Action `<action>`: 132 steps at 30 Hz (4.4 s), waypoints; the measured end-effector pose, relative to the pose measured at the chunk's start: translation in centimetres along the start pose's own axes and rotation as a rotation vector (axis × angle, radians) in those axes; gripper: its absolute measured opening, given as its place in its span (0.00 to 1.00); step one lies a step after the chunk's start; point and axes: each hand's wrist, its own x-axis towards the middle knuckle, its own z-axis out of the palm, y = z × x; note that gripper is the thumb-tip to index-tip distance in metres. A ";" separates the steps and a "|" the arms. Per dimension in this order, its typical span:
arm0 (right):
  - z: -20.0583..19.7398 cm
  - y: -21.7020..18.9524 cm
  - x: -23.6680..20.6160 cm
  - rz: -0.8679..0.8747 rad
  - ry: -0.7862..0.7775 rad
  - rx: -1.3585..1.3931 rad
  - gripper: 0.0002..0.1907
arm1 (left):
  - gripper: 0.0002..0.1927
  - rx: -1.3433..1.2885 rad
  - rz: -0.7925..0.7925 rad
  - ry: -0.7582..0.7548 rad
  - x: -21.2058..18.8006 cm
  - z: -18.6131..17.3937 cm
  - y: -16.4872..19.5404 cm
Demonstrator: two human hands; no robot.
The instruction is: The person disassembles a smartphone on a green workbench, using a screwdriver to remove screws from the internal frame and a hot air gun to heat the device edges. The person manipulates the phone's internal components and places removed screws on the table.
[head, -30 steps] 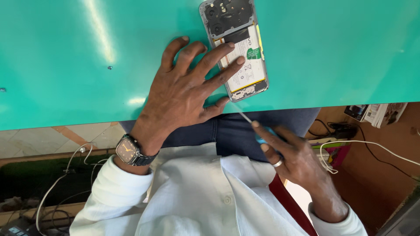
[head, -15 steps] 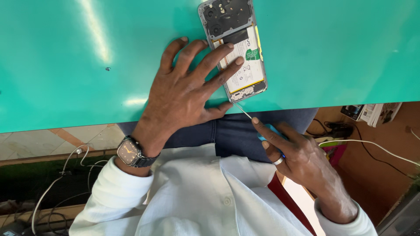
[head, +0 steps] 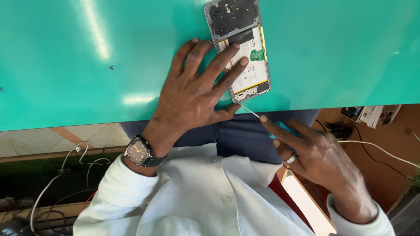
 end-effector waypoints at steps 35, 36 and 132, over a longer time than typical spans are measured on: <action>2.5 0.0 2.9 -0.230 0.204 -0.148 0.33 | 0.51 0.073 0.045 -0.097 1.3 -1.1 0.0; 2.6 -0.1 2.9 -0.219 0.209 -0.149 0.32 | 0.50 0.036 0.068 -0.152 1.7 -1.6 -0.3; 11.8 -1.9 -0.4 0.138 0.421 0.443 0.29 | 0.52 0.087 0.295 -0.129 4.7 1.9 -3.6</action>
